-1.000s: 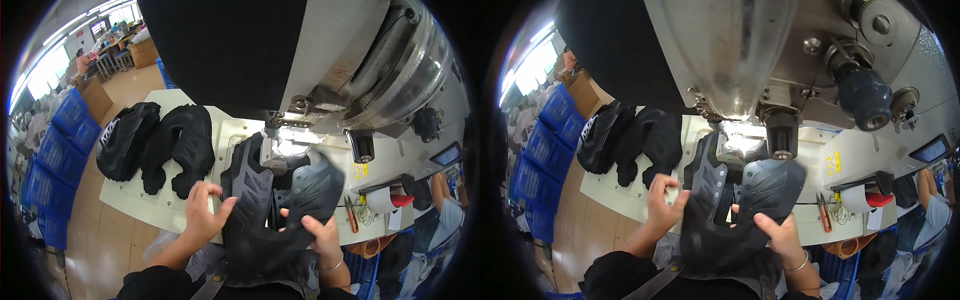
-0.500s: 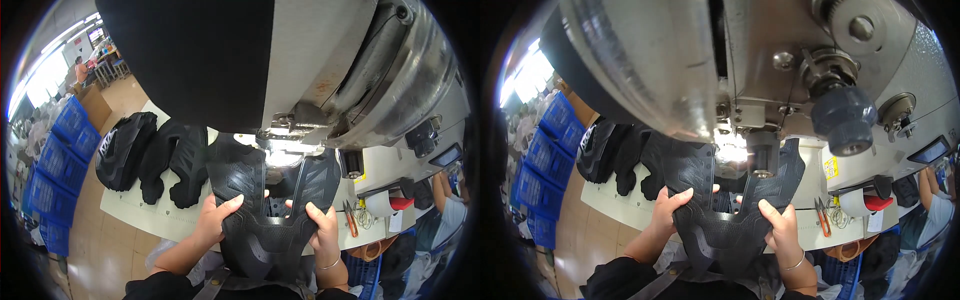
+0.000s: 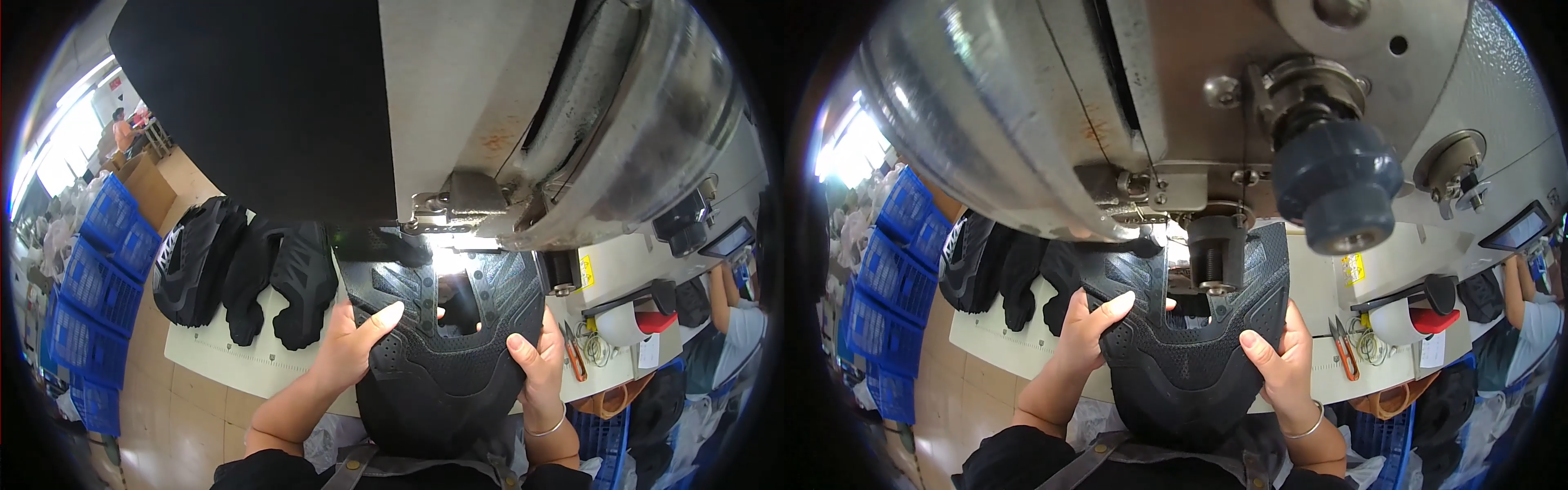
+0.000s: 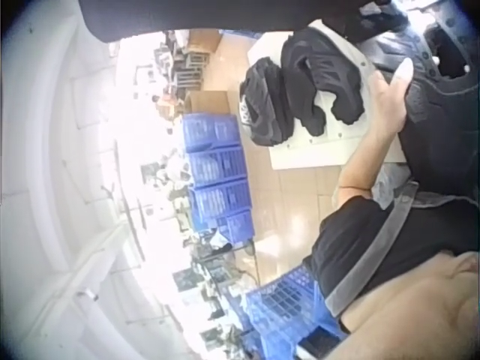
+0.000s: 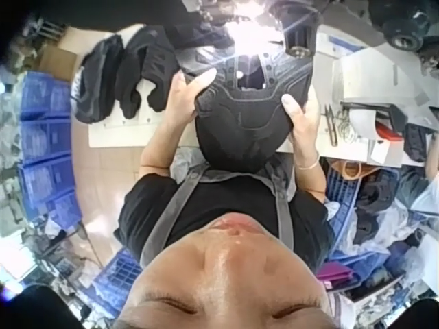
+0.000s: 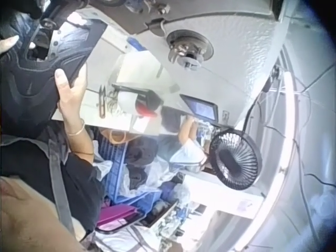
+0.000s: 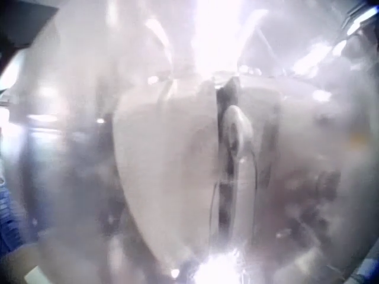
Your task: Stitching the components of a black shoe upper using an industrial sewing machine.
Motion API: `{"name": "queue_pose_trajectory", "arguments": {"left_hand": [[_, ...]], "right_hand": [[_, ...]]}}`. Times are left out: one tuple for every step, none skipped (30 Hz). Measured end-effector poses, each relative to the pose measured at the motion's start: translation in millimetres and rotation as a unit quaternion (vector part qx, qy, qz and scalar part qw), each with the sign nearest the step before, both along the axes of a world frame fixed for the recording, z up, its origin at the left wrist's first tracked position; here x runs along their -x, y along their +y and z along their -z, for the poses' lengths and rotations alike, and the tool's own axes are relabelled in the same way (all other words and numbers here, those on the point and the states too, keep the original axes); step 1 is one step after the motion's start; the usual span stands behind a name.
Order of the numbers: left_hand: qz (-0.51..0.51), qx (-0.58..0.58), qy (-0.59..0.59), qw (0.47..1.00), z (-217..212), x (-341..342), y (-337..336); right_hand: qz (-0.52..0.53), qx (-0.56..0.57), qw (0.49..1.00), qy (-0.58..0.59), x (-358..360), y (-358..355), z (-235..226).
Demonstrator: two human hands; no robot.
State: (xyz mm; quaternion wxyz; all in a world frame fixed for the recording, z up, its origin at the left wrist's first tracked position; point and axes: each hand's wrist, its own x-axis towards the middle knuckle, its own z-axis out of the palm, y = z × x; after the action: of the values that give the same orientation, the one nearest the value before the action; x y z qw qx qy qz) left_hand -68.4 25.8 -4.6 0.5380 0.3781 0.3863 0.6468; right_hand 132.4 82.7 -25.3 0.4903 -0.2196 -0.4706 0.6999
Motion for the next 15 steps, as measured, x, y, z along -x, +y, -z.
{"name": "queue_pose_trajectory", "arguments": {"left_hand": [[0.001,0.000,0.000,1.000,1,0,0],[-0.008,-0.008,0.025,1.000,2,0,0],[-0.018,-0.017,0.049,0.998,4,0,0],[-0.018,-0.018,0.049,0.998,8,2,0],[-0.031,-0.017,0.091,0.995,14,6,-1],[-0.045,-0.017,0.133,0.990,17,9,-3],[-0.048,-0.017,0.131,0.990,16,8,-6],[-0.048,-0.012,0.133,0.990,12,6,-10],[-0.048,-0.008,0.136,0.990,11,4,-13],[-0.050,-0.007,0.136,0.989,12,0,-16],[-0.074,-0.022,0.138,0.987,15,-6,-19],[-0.098,-0.037,0.140,0.985,17,-12,-20],[-0.127,-0.055,0.166,0.976,19,-17,-21],[-0.127,-0.051,0.166,0.977,21,-18,-21],[-0.136,-0.060,0.163,0.975,22,-19,-21]], "right_hand": [[0.001,0.000,1.000,0.000,0,-1,0],[0.013,-0.004,1.000,-0.005,0,-2,-2],[0.024,-0.009,1.000,-0.010,0,-3,-3],[0.024,-0.010,1.000,-0.009,0,-5,-5],[0.028,-0.026,0.999,-0.017,1,-8,-7],[0.033,-0.042,0.998,-0.026,1,-9,-7],[0.030,-0.043,0.998,-0.028,0,-10,-6],[0.041,-0.058,0.996,-0.048,-1,-10,-3],[0.052,-0.073,0.994,-0.068,-3,-10,-1],[0.050,-0.073,0.994,-0.067,-2,-11,-2],[0.066,-0.087,0.991,-0.079,-1,-12,-2],[0.083,-0.101,0.987,-0.091,0,-13,-2],[0.082,-0.098,0.988,-0.092,0,-13,-1],[0.085,-0.105,0.987,-0.089,0,-12,0],[0.087,-0.112,0.986,-0.087,0,-11,1]]}}
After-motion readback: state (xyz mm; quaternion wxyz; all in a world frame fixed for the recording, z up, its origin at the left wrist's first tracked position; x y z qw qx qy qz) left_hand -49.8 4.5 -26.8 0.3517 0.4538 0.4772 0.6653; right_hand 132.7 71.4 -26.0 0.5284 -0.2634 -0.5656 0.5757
